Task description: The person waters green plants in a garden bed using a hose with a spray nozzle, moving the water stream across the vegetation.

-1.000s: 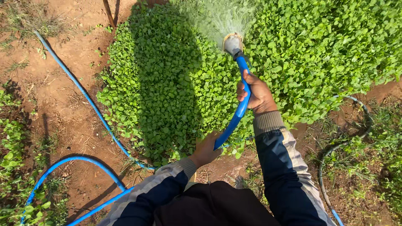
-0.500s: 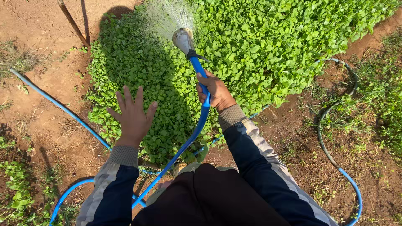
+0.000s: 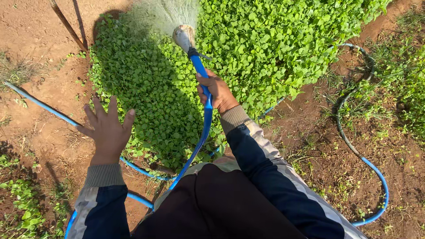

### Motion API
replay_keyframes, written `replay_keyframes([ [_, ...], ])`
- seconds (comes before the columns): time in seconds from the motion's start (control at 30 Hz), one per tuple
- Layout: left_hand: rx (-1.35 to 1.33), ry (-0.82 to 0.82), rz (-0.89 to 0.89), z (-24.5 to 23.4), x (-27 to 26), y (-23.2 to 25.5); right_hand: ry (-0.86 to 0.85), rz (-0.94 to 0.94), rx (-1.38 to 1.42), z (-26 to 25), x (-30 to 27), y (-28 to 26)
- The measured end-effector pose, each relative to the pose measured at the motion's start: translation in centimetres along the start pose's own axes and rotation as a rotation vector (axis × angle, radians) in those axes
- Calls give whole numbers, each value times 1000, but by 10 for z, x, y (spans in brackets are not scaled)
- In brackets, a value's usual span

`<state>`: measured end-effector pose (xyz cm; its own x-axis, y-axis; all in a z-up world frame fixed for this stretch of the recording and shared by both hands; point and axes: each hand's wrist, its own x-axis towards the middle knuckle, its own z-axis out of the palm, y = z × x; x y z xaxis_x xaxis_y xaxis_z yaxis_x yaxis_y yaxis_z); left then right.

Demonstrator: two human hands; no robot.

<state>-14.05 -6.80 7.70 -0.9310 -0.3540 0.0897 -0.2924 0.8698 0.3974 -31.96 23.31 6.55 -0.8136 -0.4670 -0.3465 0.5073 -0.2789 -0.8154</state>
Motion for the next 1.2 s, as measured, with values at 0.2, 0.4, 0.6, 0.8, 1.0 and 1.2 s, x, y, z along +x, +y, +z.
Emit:
replay_keyframes([
  [0.2,35,-10,17,0,-3,-1,-3,-29,-28,13,-7,5],
  [0.4,22,51,-10,5,-4,16,-18,0,-64,2,1,-13],
  [0.6,80,62,-20,18,5,40,-71,34,13,-24,12,-27],
  [0.8,76,53,-51,26,5,57,-54,61,-20,-42,31,-36],
  [1.0,89,10,-131,21,4,67,-49,92,-49,-48,48,-30],
  [1.2,63,34,-162,33,-2,61,-150,167,-92,-44,63,-24],
])
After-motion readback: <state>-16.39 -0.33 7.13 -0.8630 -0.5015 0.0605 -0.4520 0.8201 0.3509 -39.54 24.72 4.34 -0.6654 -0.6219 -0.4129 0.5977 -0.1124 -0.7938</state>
